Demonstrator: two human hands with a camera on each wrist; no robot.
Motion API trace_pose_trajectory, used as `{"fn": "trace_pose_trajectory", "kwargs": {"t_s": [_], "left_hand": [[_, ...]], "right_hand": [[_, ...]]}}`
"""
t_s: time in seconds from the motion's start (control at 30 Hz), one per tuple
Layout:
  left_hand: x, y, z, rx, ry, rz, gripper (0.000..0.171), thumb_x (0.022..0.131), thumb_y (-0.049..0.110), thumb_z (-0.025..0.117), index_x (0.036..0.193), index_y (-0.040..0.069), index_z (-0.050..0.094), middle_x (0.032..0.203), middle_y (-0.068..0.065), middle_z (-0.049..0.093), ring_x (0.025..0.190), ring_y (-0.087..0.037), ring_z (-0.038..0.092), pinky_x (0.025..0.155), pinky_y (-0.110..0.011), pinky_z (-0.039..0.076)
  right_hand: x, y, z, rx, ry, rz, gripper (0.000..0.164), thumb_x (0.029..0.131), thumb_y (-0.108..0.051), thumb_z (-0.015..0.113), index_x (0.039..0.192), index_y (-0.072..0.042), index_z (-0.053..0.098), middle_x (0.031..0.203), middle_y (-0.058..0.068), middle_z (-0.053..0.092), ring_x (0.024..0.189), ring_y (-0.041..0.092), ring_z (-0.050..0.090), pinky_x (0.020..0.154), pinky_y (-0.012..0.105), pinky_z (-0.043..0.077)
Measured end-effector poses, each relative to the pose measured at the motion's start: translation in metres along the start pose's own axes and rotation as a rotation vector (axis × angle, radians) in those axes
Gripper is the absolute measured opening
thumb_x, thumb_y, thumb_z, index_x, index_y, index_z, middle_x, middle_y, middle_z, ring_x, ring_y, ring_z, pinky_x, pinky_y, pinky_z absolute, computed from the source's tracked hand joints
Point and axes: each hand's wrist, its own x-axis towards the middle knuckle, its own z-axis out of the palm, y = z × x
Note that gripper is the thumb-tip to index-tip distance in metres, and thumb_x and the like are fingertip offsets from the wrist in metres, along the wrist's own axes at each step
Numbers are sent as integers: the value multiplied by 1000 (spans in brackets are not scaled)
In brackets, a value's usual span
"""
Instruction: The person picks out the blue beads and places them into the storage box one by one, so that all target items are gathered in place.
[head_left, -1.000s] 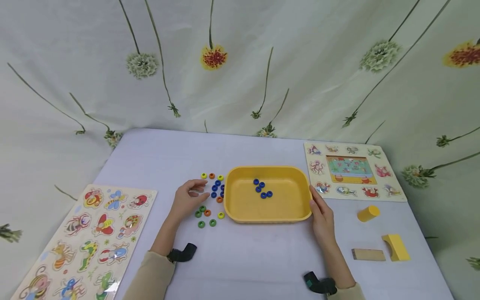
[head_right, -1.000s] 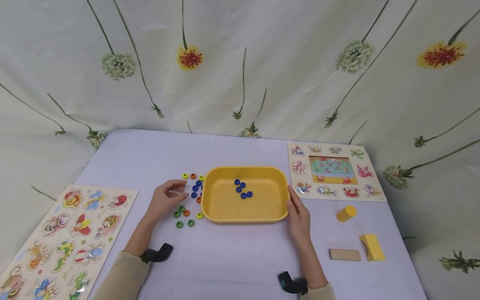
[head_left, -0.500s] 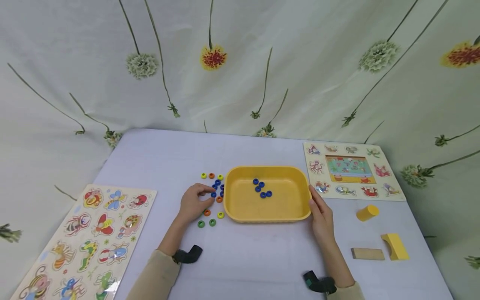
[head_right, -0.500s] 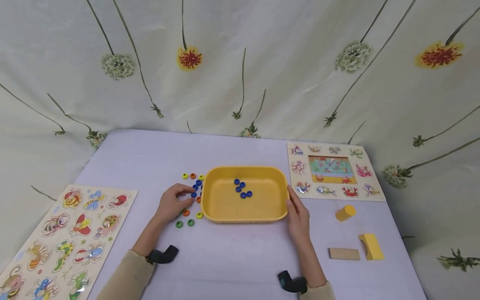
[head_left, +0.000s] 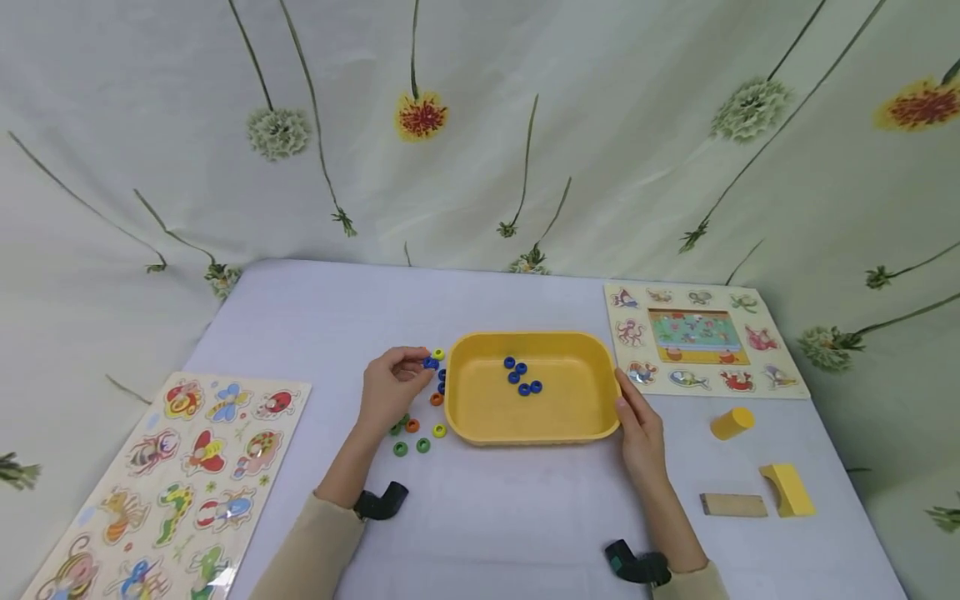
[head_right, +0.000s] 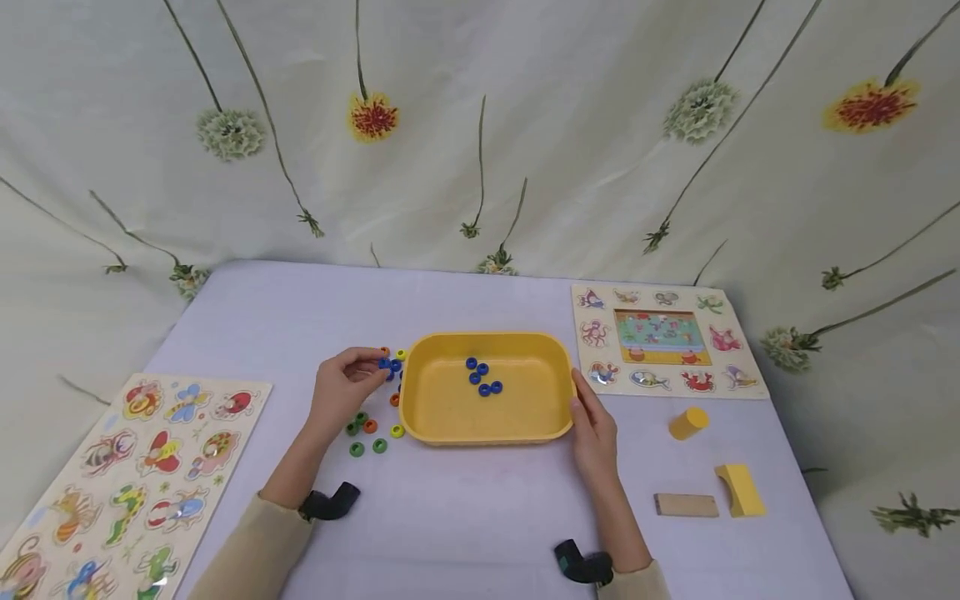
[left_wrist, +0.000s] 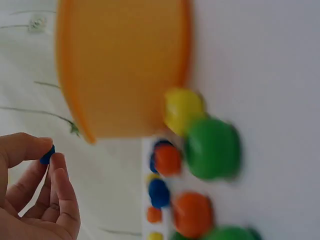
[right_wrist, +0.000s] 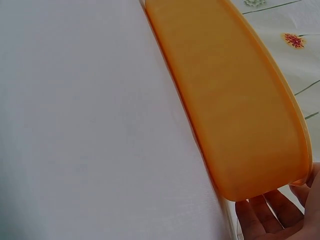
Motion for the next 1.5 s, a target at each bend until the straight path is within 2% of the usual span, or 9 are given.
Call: {"fn": "trace_pose_trajectory", "kwargs": {"t_s": [0.13,0.23,0.5,0.7,0.9,1.1,1.23,1.4,1.5], "left_hand": [[7,38,13,-37,-106,49,23,76,11,68,99,10,63,87,-4,61,76,-15,57,66,-19,49],[13,50,32,25,-191,31,22,76,9,68,97,10,63,86,-3,61,74,-14,57,64,-21,50],[30,42,78,173,-336,-39,17,74,7,67,90,10,65,81,-1,61,71,-12,55,62,-22,47],[34,31,89,275,-287,-116,16,75,2,61,89,8,64,81,-3,58,74,-14,53,63,-23,46],[35,32,95,350,-296,-91,17,74,1,61,90,6,64,80,-4,59,72,-15,54,62,-23,47],[33,33,98,382,-311,-54,23,73,2,63,95,7,64,85,-3,60,76,-15,54,68,-26,48],[23,36,93,390,-271,78,22,73,9,67,95,9,65,89,-1,60,77,-12,53,70,-26,46],[7,42,66,197,-205,286,22,74,15,69,96,14,65,92,0,59,71,-10,50,60,-23,45],[8,37,39,68,-138,312,23,75,18,69,98,16,64,94,-3,58,74,-12,51,60,-23,46]], "right_hand": [[3,-2,1,-4,-3,-6,38,95,-29,38,132,-27,41,138,-12,37,127,3,32,95,9,29],[4,-7,2,4,-13,1,38,95,-27,38,133,-25,40,138,-10,37,127,4,32,94,8,30],[4,-14,6,29,-26,22,38,95,-19,38,133,-21,41,138,-8,38,127,6,33,94,9,30],[5,-2,7,-7,-28,2,37,95,-28,38,132,-28,41,137,-11,38,127,4,32,95,9,29],[3,-2,5,-5,-22,-9,37,95,-30,38,132,-28,41,138,-11,37,127,4,32,95,8,29],[2,0,5,2,-25,-7,38,95,-30,38,132,-27,40,138,-10,37,127,4,32,95,9,29],[0,1,4,13,-22,-4,37,95,-29,39,132,-28,41,138,-11,38,127,4,33,95,8,30],[-1,1,2,-1,-14,11,37,95,-27,39,131,-28,41,137,-11,38,127,3,32,95,8,29],[0,1,0,-8,-4,26,37,95,-28,38,131,-29,41,137,-12,38,127,2,32,95,8,29]]}}
